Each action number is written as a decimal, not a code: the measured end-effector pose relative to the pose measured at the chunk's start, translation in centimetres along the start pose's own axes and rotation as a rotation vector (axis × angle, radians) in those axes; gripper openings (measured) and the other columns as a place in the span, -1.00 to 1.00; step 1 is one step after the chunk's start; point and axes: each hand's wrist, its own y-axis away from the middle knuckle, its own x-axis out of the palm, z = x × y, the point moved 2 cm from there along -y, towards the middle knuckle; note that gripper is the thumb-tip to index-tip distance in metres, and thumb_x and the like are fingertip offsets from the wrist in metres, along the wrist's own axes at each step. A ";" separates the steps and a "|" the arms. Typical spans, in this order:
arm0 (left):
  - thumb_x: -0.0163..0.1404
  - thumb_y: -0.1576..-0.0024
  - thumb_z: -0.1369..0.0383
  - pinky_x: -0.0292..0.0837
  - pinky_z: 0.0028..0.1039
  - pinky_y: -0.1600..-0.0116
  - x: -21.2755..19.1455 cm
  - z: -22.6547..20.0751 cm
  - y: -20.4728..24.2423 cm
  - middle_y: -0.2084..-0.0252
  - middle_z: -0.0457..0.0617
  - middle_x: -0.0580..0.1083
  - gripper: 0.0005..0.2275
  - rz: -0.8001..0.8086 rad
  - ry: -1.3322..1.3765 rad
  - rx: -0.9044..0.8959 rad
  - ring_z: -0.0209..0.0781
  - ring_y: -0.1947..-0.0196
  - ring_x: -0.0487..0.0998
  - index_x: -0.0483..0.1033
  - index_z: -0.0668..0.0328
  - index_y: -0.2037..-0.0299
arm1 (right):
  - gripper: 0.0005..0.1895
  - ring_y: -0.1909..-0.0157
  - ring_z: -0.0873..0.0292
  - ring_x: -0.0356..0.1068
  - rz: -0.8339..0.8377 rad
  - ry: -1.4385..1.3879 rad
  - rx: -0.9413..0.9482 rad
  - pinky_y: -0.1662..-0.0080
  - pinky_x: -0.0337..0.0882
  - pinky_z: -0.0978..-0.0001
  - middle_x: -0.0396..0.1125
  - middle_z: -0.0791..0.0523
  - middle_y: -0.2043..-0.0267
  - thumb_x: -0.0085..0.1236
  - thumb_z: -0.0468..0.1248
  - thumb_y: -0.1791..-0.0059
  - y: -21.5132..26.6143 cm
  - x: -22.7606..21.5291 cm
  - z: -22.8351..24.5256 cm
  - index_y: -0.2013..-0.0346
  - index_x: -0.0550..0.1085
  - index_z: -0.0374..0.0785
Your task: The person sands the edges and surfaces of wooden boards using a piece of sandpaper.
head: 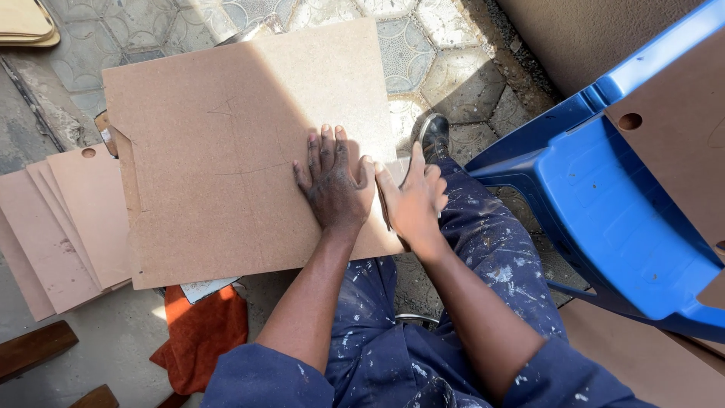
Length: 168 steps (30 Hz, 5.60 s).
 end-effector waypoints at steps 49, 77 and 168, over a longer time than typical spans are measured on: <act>-0.43 -0.36 -0.13 -0.43 0.16 -0.53 0.5 -1.8 -0.6 -0.60 -0.09 -0.01 -0.41 0.092 -0.104 -0.176 -0.05 -0.60 -0.11 -0.04 -0.16 -0.56 | -0.56 0.30 0.13 0.55 0.079 -0.838 0.302 0.37 0.60 0.25 0.50 0.08 0.32 0.53 -0.16 0.18 -11.0 4.9 -18.7 0.08 0.55 -0.16; -0.10 -0.15 -0.40 -0.18 0.44 -0.40 -0.1 -4.3 -2.3 -0.53 0.30 -0.08 -0.04 0.098 -0.102 -0.166 0.31 -0.56 -0.21 -0.08 0.24 -0.49 | -0.53 -0.08 -0.27 0.40 0.076 -0.080 -0.665 -0.09 0.46 0.06 0.43 -0.21 0.03 -0.07 -0.50 0.09 3.2 0.2 -8.9 -0.12 0.44 -0.31; -0.17 -0.30 -0.25 -0.26 0.29 -0.50 -0.1 -2.3 -8.8 -0.52 0.25 0.04 -0.25 0.109 -0.046 0.082 0.25 -0.55 -0.06 0.02 0.16 -0.49 | -0.79 0.41 0.35 0.24 0.487 -0.844 0.073 0.29 0.30 0.53 0.23 0.31 0.51 0.22 -0.04 -0.05 -10.4 6.3 -9.6 0.36 0.52 -0.05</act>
